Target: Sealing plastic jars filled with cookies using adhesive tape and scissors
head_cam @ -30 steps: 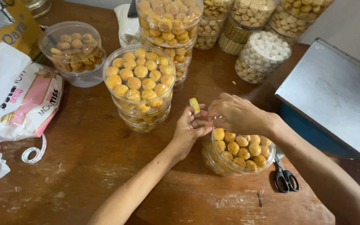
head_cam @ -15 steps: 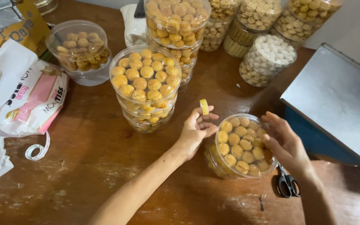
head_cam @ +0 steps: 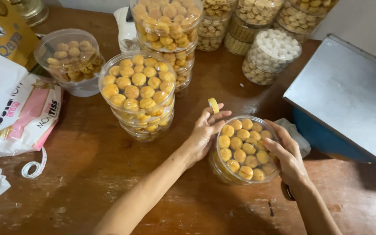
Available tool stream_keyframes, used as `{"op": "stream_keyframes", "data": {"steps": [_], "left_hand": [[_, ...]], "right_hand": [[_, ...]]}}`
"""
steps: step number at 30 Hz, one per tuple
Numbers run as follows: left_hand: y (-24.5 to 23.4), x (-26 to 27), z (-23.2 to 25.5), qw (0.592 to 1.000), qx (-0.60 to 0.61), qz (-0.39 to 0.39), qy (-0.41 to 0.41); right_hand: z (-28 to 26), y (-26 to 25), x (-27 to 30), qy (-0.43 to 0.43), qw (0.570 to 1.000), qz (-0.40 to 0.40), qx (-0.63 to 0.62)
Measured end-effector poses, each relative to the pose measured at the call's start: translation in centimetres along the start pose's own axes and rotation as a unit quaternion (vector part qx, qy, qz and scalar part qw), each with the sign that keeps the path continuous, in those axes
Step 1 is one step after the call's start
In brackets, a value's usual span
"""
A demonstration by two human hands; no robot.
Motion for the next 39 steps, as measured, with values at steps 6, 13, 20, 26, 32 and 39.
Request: {"op": "stream_keyframes", "data": {"steps": [6, 13, 20, 26, 32, 39], "left_hand": [[-1.2, -2.4, -0.9, 0.995, -0.092, 0.031, 0.034], [2.1, 3.2, 2.3, 0.988, -0.111, 0.048, 0.096], [4.7, 4.4, 1.9, 0.965, -0.222, 0.024, 0.139], [6.4, 6.5, 4.0, 0.933, -0.301, 0.027, 0.197], [8.6, 9.7, 12.0, 0.922, -0.288, 0.007, 0.259], [6.6, 10.5, 25.7, 0.879, -0.288, 0.092, 0.368]], "right_hand": [[0.2, -0.2, 0.4, -0.015, 0.998, 0.033, -0.046], [3.2, -0.6, 0.8, 0.087, 0.985, 0.026, -0.146], [2.2, -0.8, 0.8, 0.009, 0.993, 0.057, -0.101], [-0.9, -0.2, 3.2, -0.015, 0.994, 0.094, -0.050], [-5.5, 2.6, 2.8, -0.119, 0.990, 0.065, -0.035], [-12.3, 14.8, -2.5, -0.211, 0.963, -0.015, -0.170]]}}
Point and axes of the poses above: each hand's wrist, its own x-axis away from the middle knuckle, its own y-axis out of the palm, z = x × y, the point moved 7 cm from there along -x, towards the middle knuckle, and after that the axes turned 3 degrees about z, right-handed, at the moved point
